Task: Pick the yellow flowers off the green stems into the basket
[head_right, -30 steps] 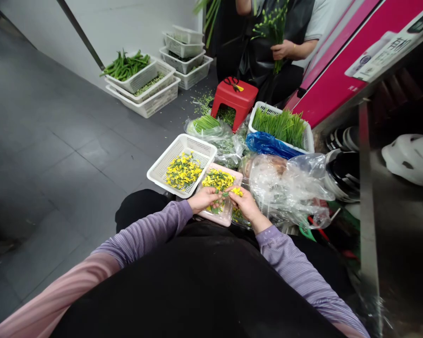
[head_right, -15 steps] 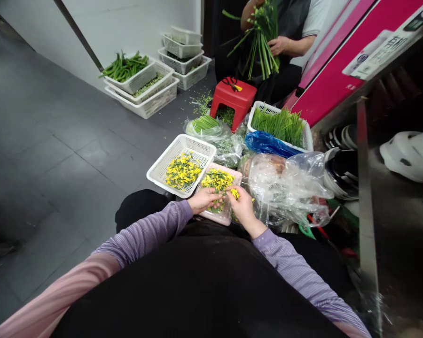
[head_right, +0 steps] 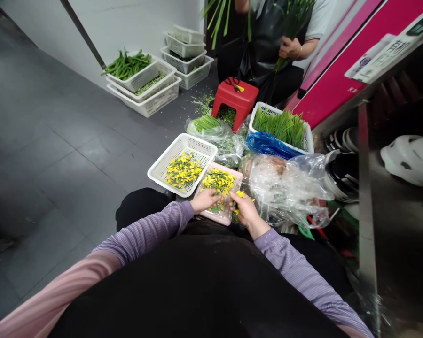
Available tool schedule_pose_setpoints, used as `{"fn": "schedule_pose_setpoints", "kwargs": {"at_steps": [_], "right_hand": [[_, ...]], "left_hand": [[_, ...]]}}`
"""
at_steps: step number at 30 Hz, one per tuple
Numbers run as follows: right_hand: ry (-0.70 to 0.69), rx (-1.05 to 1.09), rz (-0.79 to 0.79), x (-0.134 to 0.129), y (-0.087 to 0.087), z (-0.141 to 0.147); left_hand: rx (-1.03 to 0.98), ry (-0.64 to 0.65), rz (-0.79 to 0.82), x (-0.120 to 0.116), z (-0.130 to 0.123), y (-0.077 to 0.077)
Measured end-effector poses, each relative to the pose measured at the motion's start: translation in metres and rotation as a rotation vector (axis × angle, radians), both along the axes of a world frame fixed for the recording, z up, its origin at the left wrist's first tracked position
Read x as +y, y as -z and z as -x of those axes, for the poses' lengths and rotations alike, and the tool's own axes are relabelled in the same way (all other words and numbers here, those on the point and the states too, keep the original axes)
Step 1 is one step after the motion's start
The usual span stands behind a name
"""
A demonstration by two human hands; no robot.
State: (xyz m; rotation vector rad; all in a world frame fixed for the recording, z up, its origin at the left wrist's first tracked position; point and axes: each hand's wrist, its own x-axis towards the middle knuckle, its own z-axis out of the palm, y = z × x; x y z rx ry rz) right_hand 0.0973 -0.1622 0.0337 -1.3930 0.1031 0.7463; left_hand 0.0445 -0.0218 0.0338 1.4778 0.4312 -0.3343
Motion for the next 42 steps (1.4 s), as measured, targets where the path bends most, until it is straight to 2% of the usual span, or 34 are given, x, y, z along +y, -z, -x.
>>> {"fn": "schedule_pose_setpoints", "kwargs": {"at_steps": [3, 6, 13, 19, 23, 28, 33, 39, 42], "right_hand": [[-0.093, -0.205, 0.178, 0.004, 0.002, 0.003], [-0.154, -0.32, 0.313, 0.007, 0.004, 0.003], [-0.292, -0.498, 0.471, 0.01, 0.005, -0.002], [-0.346, -0.594, 0.58, 0.01, 0.007, -0.005], [-0.408, -0.597, 0.557, 0.009, 0.014, -0.009], [-0.45, -0.422, 0.47, 0.004, 0.03, -0.02], [-0.371, -0.303, 0.451, 0.002, 0.042, -0.02], [-0.229, -0.185, 0.189, 0.015, 0.037, 0.005], [-0.126, -0.135, 0.101, 0.016, 0.031, 0.006]], "left_hand": [[0.021, 0.032, 0.012, -0.001, 0.0, -0.002], [0.025, 0.082, 0.037, -0.001, 0.0, 0.0], [0.049, 0.207, -0.029, 0.002, 0.003, 0.007], [0.065, 0.163, 0.002, 0.009, 0.006, 0.007], [0.066, 0.193, -0.037, 0.013, 0.009, 0.009], [0.084, 0.167, -0.139, 0.018, 0.009, 0.014], [0.125, 0.109, -0.089, 0.021, 0.007, 0.016], [0.14, 0.109, -0.006, 0.015, 0.006, 0.016], [0.143, 0.104, 0.05, 0.012, 0.005, 0.013]]}}
